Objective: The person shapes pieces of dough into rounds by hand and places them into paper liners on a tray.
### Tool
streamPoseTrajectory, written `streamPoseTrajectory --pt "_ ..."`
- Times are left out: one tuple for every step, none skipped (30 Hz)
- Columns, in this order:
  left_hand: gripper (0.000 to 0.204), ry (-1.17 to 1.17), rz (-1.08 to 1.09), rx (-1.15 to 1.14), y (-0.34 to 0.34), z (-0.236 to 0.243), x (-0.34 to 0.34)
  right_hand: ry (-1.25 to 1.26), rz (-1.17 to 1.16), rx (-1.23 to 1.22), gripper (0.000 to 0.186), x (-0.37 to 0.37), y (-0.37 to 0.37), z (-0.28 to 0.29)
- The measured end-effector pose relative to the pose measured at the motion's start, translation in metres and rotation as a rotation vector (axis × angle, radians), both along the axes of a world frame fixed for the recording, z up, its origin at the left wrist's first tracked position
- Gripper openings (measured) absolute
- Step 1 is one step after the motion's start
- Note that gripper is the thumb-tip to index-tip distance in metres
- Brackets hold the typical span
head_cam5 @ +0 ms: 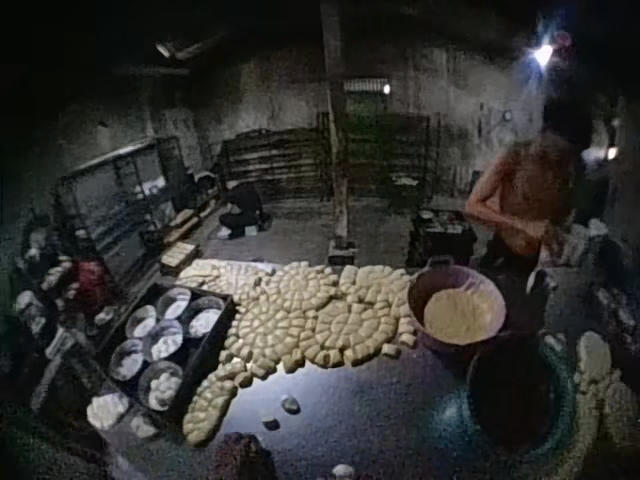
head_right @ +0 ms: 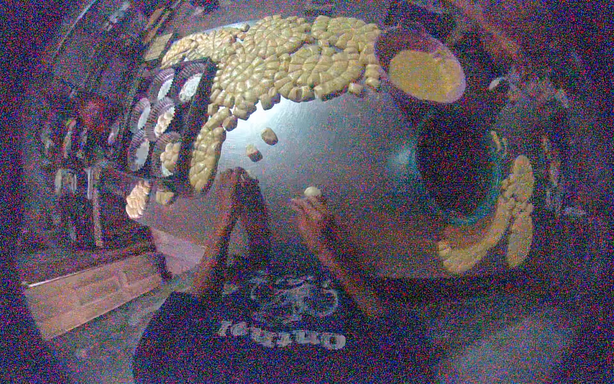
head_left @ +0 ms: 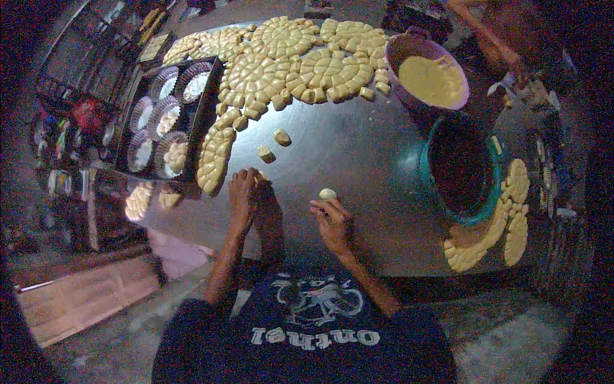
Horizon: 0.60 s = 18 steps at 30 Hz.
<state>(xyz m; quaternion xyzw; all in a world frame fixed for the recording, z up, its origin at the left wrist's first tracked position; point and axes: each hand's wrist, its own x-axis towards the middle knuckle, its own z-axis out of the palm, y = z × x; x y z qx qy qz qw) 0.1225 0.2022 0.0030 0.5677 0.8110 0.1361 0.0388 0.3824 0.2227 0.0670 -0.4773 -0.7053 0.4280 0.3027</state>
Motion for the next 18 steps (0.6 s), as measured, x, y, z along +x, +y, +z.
streamPoseTrajectory --pt "0.029 -0.079 0.024 -0.024 0.003 0.019 0.006 0.000 0.020 -0.014 0.019 0.002 -0.003 -0.001" --pt "0.026 -0.377 0.069 -0.016 0.003 0.028 0.007 0.001 0.047 -0.014 0.020 0.003 -0.001 -0.006" --pt "0.023 -0.676 0.113 -0.008 0.000 0.035 0.007 0.002 0.074 -0.014 0.020 0.004 0.000 -0.009" --pt "0.021 -0.981 0.147 -0.002 0.000 0.041 0.009 0.177 0.025 -0.190 0.020 0.001 0.002 -0.006" --pt "0.019 -1.101 0.122 0.000 0.004 0.059 0.024 0.352 -0.034 -0.367 0.019 -0.004 0.003 0.000" --pt "0.018 -1.227 0.112 -0.005 0.004 0.086 0.046 0.522 -0.090 -0.553 0.019 -0.008 0.001 0.005" --pt "0.017 -1.348 0.099 -0.010 0.000 0.098 0.064 0.581 -0.080 -0.577 0.020 -0.009 0.001 0.002" --pt "0.018 -1.506 0.107 0.020 -0.005 0.088 0.075 0.636 -0.063 -0.598 0.020 -0.012 0.007 0.000" --pt "0.018 -1.568 0.110 0.010 -0.011 0.083 0.085 0.691 -0.046 -0.618 0.021 -0.012 0.010 -0.001" --pt "0.018 -1.625 0.116 0.002 -0.014 0.084 0.094 0.570 -0.023 -0.579 0.022 -0.009 0.010 0.004" --pt "0.018 -1.679 0.103 -0.001 -0.014 0.084 0.099 0.455 -0.004 -0.523 0.024 -0.004 0.015 0.014" --pt "0.020 -1.813 0.167 -0.081 -0.016 0.066 0.100 0.339 0.014 -0.467 0.025 0.001 0.020 0.019" --pt "0.021 -1.960 0.127 -0.110 -0.018 0.065 0.102 0.302 0.007 -0.461 0.026 0.008 0.024 0.013" --pt "0.023 -2.109 0.098 -0.136 -0.023 0.065 0.103 0.259 0.009 -0.465 0.026 0.014 0.024 0.002" --pt "0.025 -2.257 0.065 -0.165 -0.022 0.065 0.103 0.217 0.010 -0.467 0.027 0.018 0.025 -0.010" --pt "0.026 -2.029 0.115 -0.099 -0.022 0.066 0.107 0.340 0.008 -0.554 0.028 0.021 0.023 -0.011" --pt "0.027 -1.799 0.158 -0.037 -0.021 0.067 0.111 0.408 0.014 -0.592 0.027 0.023 0.022 -0.013" --pt "0.028 -1.567 0.197 0.022 -0.020 0.070 0.115 0.476 0.021 -0.629 0.026 0.023 0.020 -0.015"
